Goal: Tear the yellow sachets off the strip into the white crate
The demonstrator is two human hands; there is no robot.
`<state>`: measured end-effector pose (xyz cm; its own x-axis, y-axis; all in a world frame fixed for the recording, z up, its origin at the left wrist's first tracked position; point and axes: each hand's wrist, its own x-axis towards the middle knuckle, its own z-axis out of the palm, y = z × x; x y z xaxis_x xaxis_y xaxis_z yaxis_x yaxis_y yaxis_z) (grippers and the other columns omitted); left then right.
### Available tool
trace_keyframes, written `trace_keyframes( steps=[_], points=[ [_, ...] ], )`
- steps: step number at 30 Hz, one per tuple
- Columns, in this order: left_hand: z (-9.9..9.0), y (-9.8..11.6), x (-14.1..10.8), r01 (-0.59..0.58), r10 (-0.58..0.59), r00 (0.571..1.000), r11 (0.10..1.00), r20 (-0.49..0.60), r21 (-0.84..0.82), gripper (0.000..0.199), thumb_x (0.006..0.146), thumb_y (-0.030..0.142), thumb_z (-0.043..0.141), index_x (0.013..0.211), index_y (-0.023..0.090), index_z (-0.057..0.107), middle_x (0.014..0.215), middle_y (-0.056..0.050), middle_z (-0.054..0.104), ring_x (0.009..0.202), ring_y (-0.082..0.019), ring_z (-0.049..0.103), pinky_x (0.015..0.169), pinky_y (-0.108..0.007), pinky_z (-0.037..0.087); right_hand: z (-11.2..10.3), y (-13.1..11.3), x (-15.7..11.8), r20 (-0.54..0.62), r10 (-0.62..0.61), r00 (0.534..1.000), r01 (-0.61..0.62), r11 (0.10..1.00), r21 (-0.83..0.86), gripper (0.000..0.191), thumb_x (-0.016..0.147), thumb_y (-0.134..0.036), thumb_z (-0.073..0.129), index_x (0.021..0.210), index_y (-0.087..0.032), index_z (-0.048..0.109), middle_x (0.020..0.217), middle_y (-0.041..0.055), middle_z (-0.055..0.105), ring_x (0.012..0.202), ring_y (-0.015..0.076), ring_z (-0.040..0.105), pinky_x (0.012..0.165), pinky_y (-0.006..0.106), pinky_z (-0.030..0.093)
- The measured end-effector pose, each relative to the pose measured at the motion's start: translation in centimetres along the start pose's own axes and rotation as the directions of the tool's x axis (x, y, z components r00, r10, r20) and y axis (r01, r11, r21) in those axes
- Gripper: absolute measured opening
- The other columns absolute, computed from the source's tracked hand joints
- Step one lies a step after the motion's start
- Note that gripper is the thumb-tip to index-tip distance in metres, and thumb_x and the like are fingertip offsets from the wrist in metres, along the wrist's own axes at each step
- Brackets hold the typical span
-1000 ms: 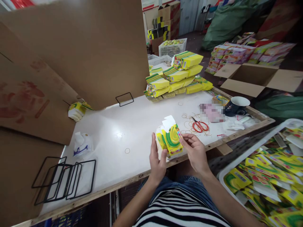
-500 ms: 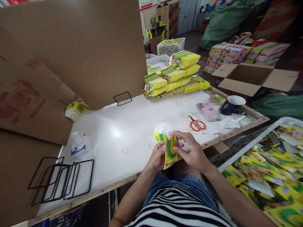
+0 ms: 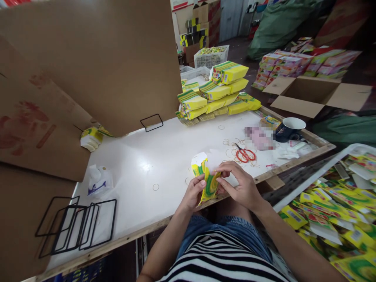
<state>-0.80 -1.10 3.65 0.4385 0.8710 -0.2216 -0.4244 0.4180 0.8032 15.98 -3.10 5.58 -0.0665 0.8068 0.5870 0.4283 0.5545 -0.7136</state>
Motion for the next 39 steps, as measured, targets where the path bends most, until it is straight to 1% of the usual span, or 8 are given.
trace_keyframes(
  steps=[5,13,16,19,22,25,33,39],
  points=[
    [0.6,0.2,-0.4,0.011,-0.012,0.997,1.000,0.073,0.014,0.056,0.056,0.051,0.083,0.097,0.013,0.072,0.087,-0.010,0.076,0.087,-0.030,0.071,0.083,-0.039,0.051,-0.5,-0.5,0.9,0.055,-0.009,0.998,0.012,0.999,-0.044,0.006,0.089,-0.019,0.052,0.084,-0.022,0.053,0.077,0.0021,0.055,0.069,0.0161,0.052,0.064,0.029,0.046],
    [0.8,0.0,-0.5,-0.020,0.018,0.998,0.999,0.054,0.027,0.053,0.065,0.044,0.081,0.106,0.014,0.068,0.092,-0.010,0.075,0.091,-0.028,0.070,0.083,-0.037,0.052,-0.6,-0.3,1.5,0.236,0.001,0.972,0.023,0.995,-0.097,0.014,0.090,-0.026,0.051,0.081,-0.020,0.059,0.084,0.0056,0.052,0.082,0.0206,0.053,0.074,0.035,0.048],
    [0.9,0.1,-0.2,-0.055,0.054,0.998,0.998,0.028,0.036,0.050,0.070,0.043,0.078,0.108,0.014,0.067,0.090,-0.009,0.075,0.088,-0.026,0.070,0.081,-0.035,0.053,0.2,0.1,0.8,0.117,0.036,0.992,-0.022,0.992,-0.120,0.021,0.088,-0.034,0.057,0.100,-0.019,0.063,0.100,0.0102,0.053,0.094,0.0240,0.052,0.080,0.038,0.048],
    [1.0,0.0,0.0,-0.106,0.107,0.994,0.990,0.000,0.090,0.051,0.073,0.046,0.075,0.113,0.015,0.064,0.095,-0.008,0.074,0.090,-0.025,0.069,0.080,-0.033,0.053,1.7,0.7,-0.5,-0.065,0.225,0.972,-0.225,0.974,0.004,0.045,0.087,-0.042,0.060,0.124,-0.019,0.054,0.120,0.0139,0.053,0.099,0.0244,0.055,0.082,0.038,0.049],
    [1.2,-0.4,0.0,-0.166,0.172,0.985,0.963,-0.012,0.211,0.052,0.078,0.051,0.068,0.116,0.016,0.062,0.099,-0.009,0.072,0.092,-0.024,0.068,0.079,-0.032,0.053,3.1,1.4,-1.7,-0.024,0.439,0.898,-0.427,0.885,0.187,0.030,0.090,-0.044,0.054,0.105,-0.019,0.061,0.093,0.0060,0.063,0.078,0.0184,0.057,0.068,0.030,0.050],
    [1.2,-0.8,0.0,-0.200,0.215,0.977,0.922,-0.007,0.333,0.046,0.083,0.051,0.062,0.115,0.018,0.061,0.100,-0.008,0.070,0.089,-0.022,0.066,0.078,-0.030,0.052,3.4,1.7,-2.0,-0.114,0.511,0.852,-0.490,0.855,0.170,0.030,0.089,-0.044,0.056,0.073,-0.018,0.058,0.067,-0.0005,0.054,0.062,0.0143,0.049,0.055,0.024,0.042],
    [0.6,-0.5,0.7,-0.266,0.342,0.937,0.834,-0.074,0.484,0.037,0.083,0.047,0.063,0.103,0.016,0.064,0.092,-0.005,0.069,0.084,-0.018,0.061,0.076,-0.025,0.047,2.5,0.9,-1.0,-0.124,0.247,0.961,-0.259,0.962,-0.084,0.028,0.093,-0.037,0.053,0.071,-0.020,0.056,0.069,0.0007,0.054,0.064,0.0154,0.051,0.061,0.027,0.042],
    [0.9,-0.3,0.9,-0.258,0.343,0.929,0.871,-0.142,0.419,0.035,0.078,0.045,0.068,0.095,0.015,0.067,0.082,-0.005,0.069,0.077,-0.017,0.061,0.072,-0.026,0.046,2.6,0.4,-1.0,-0.093,0.172,0.981,-0.185,0.972,-0.144,0.023,0.096,-0.031,0.049,0.078,-0.021,0.059,0.075,0.0031,0.059,0.070,0.0172,0.056,0.065,0.027,0.044]
  ],
)
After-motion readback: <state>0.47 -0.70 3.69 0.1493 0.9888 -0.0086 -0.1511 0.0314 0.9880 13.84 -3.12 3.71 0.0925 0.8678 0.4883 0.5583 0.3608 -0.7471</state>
